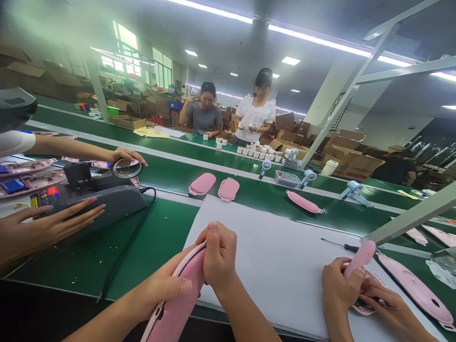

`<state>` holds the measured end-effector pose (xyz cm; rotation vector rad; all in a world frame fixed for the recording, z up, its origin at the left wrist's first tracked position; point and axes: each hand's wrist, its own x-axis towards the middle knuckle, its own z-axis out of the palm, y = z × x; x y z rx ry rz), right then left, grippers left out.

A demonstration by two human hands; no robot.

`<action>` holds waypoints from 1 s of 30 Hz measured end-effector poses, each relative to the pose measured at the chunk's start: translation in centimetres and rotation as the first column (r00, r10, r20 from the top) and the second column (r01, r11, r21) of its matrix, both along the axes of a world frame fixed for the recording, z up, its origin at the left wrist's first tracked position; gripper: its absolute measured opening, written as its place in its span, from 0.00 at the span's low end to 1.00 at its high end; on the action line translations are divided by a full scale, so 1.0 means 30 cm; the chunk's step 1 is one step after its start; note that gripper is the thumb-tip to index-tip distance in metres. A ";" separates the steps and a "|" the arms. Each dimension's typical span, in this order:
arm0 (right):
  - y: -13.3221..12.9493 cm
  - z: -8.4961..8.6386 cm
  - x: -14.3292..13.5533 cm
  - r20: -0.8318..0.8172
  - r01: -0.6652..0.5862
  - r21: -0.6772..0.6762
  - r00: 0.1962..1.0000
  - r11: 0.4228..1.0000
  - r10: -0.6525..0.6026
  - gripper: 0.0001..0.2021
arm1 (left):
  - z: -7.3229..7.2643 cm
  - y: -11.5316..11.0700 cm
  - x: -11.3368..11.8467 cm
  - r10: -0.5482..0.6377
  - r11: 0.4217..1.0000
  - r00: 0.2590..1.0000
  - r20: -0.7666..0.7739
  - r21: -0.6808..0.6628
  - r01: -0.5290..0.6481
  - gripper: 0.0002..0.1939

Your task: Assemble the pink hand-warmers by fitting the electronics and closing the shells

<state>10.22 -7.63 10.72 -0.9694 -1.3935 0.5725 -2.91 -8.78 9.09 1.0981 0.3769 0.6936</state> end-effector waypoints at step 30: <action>-0.052 -0.016 -0.068 -0.428 -0.081 0.025 0.900 0.996 0.084 0.27 | -0.060 -0.084 -0.020 0.235 0.936 0.972 0.016 0.268 -0.230 0.51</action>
